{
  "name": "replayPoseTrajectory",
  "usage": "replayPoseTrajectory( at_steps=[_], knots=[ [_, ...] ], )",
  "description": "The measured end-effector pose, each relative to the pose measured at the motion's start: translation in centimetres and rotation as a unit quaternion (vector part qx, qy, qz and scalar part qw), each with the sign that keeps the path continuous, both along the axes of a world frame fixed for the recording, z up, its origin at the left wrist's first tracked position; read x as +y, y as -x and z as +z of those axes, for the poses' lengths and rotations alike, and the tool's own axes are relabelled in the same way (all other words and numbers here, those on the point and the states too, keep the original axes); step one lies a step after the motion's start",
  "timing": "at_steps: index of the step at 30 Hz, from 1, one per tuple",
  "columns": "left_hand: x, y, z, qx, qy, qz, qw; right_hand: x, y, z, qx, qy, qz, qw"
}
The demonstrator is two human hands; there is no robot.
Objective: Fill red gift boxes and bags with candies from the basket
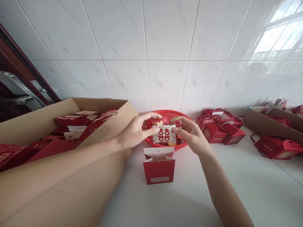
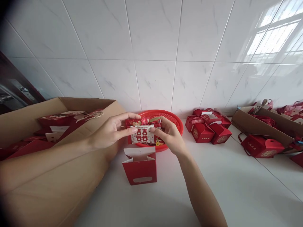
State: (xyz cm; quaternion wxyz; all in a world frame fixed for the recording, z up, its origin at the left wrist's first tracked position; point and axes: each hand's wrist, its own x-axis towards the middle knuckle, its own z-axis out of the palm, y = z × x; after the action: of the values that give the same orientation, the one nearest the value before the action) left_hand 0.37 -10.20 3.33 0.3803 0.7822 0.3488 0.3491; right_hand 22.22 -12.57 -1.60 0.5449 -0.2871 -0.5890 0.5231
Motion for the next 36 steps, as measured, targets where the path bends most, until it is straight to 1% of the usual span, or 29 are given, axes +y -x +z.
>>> replayPoseTrajectory(
  at_steps=[2, 5, 10, 12, 14, 17, 20, 25, 28, 30, 32, 34, 35, 36],
  knots=[
    [0.0, 0.1, 0.2, -0.011, 0.007, 0.010, 1.000, 0.0, -0.2, -0.1, 0.005, 0.002, -0.023, 1.000],
    [0.3, 0.2, 0.2, -0.024, 0.016, 0.045, 0.999, 0.0, -0.7, -0.2, -0.001, 0.005, -0.066, 0.998],
    [0.7, 0.4, 0.2, -0.009, 0.009, 0.096, 0.995, -0.3, -1.6, 0.0, -0.050, -0.020, -0.100, 0.994],
    [0.9, 0.5, 0.1, 0.008, -0.010, 0.129, 0.992, -0.7, -1.8, 0.1, -0.068, -0.034, -0.087, 0.993],
    [1.3, 0.7, -0.1, 0.018, -0.036, 0.163, 0.986, -1.0, -1.6, 0.1, -0.082, -0.047, -0.039, 0.995],
    [1.9, 0.9, -0.5, 0.003, -0.062, 0.180, 0.982, -1.5, -0.5, -0.1, -0.115, -0.057, 0.012, 0.992],
    [2.1, 0.9, -0.6, -0.003, -0.054, 0.171, 0.984, -1.9, 1.0, -0.5, -0.183, -0.066, 0.015, 0.981],
    [1.6, 0.6, -0.7, 0.003, -0.040, 0.148, 0.988, -2.3, 2.6, -1.1, -0.257, -0.107, -0.013, 0.960],
    [1.3, 0.6, -0.6, 0.014, -0.050, 0.140, 0.989, -2.4, 2.6, -1.1, -0.277, -0.127, -0.038, 0.952],
    [1.1, 0.6, -0.5, 0.011, -0.049, 0.127, 0.991, -2.3, 2.4, -1.0, -0.245, -0.121, -0.076, 0.959],
    [1.0, 0.6, -0.5, -0.009, -0.034, 0.095, 0.995, -2.1, 2.2, -0.8, -0.181, -0.124, -0.162, 0.962],
    [0.8, 0.5, -0.5, -0.031, -0.018, 0.053, 0.998, -1.9, 2.0, -0.7, -0.126, -0.135, -0.255, 0.949],
    [0.7, 0.4, -0.5, -0.037, -0.013, 0.033, 0.999, -1.8, 1.8, -0.7, -0.111, -0.135, -0.284, 0.943],
    [0.7, 0.4, -0.5, -0.040, -0.010, 0.016, 0.999, -1.7, 1.7, -0.7, -0.108, -0.129, -0.296, 0.940]
  ],
)
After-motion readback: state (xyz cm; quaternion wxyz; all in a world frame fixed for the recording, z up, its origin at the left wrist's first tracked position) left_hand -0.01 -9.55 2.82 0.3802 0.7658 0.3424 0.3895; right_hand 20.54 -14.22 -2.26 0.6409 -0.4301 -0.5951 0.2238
